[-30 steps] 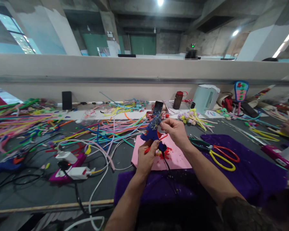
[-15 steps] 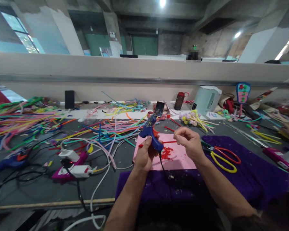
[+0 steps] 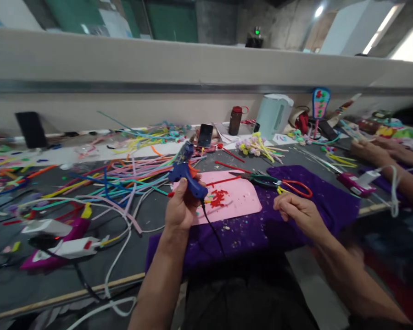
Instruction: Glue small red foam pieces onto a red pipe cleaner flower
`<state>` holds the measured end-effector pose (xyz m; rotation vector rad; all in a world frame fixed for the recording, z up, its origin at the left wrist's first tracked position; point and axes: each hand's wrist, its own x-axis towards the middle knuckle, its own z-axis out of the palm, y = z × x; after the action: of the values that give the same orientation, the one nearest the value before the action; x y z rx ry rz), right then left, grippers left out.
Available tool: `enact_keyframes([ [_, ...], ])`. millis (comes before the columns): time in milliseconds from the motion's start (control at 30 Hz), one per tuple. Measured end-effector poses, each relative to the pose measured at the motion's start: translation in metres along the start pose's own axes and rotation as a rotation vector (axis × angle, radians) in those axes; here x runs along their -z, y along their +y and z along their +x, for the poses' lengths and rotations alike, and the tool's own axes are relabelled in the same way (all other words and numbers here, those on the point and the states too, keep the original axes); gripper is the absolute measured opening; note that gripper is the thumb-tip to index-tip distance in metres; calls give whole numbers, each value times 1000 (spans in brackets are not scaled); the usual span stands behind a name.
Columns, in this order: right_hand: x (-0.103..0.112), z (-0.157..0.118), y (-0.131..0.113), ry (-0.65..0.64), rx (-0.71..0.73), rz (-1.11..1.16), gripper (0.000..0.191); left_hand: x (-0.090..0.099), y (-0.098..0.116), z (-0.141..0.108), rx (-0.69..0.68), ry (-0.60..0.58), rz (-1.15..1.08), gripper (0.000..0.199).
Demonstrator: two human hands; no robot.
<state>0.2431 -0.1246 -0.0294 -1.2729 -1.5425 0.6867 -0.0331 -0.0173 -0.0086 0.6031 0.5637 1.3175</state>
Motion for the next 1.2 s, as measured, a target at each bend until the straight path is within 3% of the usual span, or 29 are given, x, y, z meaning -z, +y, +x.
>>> enact_keyframes([
  [133,16,-28,-3,-86,-78,-58,17,-3,-2,1,-38,-1,19,25],
  [367,-1,-70,2,-400,-273,80,21,-4,-5,4,-78,2,46,25],
  [500,-3,-88,21,-360,-404,99,33,-5,-5,3,-75,12,79,27],
  [633,-2,-84,21,-352,-356,39,35,-4,-5,2,-80,13,115,26],
  [767,-1,-49,-3,-359,-128,-90,20,-3,-5,3,-61,4,100,28],
  [933,0,37,-16,-197,157,-316,11,-4,-5,3,-46,16,59,27],
  [1000,-3,80,-10,-95,171,-395,11,-3,-5,3,-43,11,53,26],
  [1133,-15,155,9,-74,157,-596,35,0,-5,5,-44,-1,67,27],
  [1200,-20,178,17,9,206,-685,26,1,-5,5,-48,0,73,27],
])
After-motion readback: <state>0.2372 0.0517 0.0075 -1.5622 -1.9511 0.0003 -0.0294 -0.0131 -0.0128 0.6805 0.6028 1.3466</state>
